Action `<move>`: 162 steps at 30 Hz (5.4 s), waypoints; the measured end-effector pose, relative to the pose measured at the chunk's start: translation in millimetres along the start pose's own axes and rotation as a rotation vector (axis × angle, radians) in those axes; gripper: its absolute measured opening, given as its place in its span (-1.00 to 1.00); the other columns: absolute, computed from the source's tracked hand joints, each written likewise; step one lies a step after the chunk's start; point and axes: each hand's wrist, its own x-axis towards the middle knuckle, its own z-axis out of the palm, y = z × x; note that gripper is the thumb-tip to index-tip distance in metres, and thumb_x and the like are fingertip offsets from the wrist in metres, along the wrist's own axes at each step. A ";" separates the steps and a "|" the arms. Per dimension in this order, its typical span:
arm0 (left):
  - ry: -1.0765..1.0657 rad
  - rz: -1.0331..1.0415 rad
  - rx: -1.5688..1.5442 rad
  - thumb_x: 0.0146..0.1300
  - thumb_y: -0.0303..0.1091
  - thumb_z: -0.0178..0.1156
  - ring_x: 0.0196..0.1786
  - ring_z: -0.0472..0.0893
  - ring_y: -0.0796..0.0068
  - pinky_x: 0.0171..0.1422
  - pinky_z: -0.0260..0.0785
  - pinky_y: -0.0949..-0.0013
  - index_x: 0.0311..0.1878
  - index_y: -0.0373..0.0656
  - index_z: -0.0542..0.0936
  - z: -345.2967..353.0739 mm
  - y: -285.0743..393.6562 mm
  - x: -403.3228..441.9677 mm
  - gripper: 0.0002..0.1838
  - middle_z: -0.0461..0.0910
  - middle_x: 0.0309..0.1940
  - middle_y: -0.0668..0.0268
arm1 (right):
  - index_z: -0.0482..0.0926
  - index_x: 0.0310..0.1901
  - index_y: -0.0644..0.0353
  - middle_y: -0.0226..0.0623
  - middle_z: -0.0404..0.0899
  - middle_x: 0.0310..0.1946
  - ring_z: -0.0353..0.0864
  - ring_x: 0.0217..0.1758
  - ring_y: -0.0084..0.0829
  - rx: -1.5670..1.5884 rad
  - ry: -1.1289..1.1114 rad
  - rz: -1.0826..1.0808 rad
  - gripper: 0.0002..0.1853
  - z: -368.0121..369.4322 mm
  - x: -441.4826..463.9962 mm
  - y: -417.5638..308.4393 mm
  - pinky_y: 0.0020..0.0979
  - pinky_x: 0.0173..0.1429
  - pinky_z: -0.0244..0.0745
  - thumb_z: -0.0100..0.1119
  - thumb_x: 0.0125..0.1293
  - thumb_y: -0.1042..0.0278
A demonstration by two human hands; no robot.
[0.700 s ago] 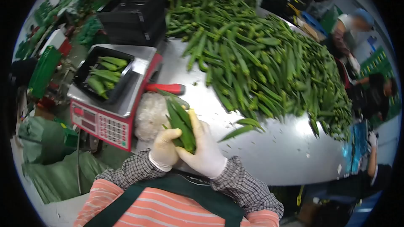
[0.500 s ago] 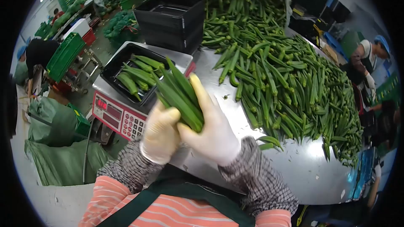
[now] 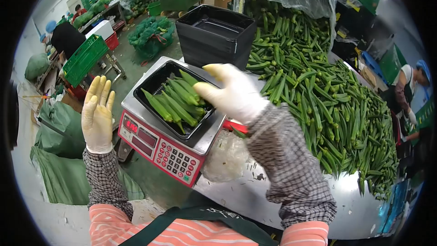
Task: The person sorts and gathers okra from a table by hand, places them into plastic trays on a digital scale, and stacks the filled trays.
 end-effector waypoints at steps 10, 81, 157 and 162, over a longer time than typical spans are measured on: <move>-0.176 0.097 0.532 0.26 -0.38 0.12 0.19 0.42 0.44 0.30 0.17 0.39 0.16 -0.32 0.44 -8.0 15.6 40.3 -0.59 0.49 0.11 0.19 | 0.54 -0.04 0.29 -0.20 0.58 -0.25 0.57 -0.25 -0.45 -0.008 -0.049 0.134 -0.65 -9.9 -4.6 6.4 -0.47 -0.10 0.48 0.24 0.18 0.30; -0.501 0.269 0.893 0.18 -0.37 0.19 -0.08 0.58 0.43 0.08 0.38 0.43 -0.04 -0.35 0.54 71.3 -24.8 95.3 -0.68 0.63 -0.20 0.14 | 0.44 0.14 0.18 -0.51 0.45 -0.32 0.38 -0.30 -0.70 -0.170 0.714 0.307 -0.55 -148.5 -257.3 114.5 -0.66 -0.15 0.33 0.07 0.20 0.68; -0.796 0.566 1.089 -0.03 -0.52 0.22 0.30 0.27 0.05 0.48 -0.16 0.05 0.10 -0.31 0.43 190.9 -73.3 -117.2 -0.47 0.34 0.20 0.04 | 0.53 -0.20 0.27 -0.01 0.41 0.05 0.50 0.00 -0.04 -1.079 1.028 1.110 -0.72 -154.1 -634.3 135.7 -0.24 0.03 0.46 0.30 0.07 0.36; -1.044 0.423 0.830 -0.12 -0.47 0.32 0.22 0.33 0.01 0.39 0.04 0.07 0.00 -0.27 0.47 227.9 -91.4 -170.3 -0.49 0.39 0.12 0.04 | 0.47 -0.02 0.22 -0.02 0.41 0.05 0.49 0.03 -0.06 -1.055 0.837 1.128 -0.57 -179.4 -549.2 96.0 -0.21 0.05 0.46 0.30 0.05 0.33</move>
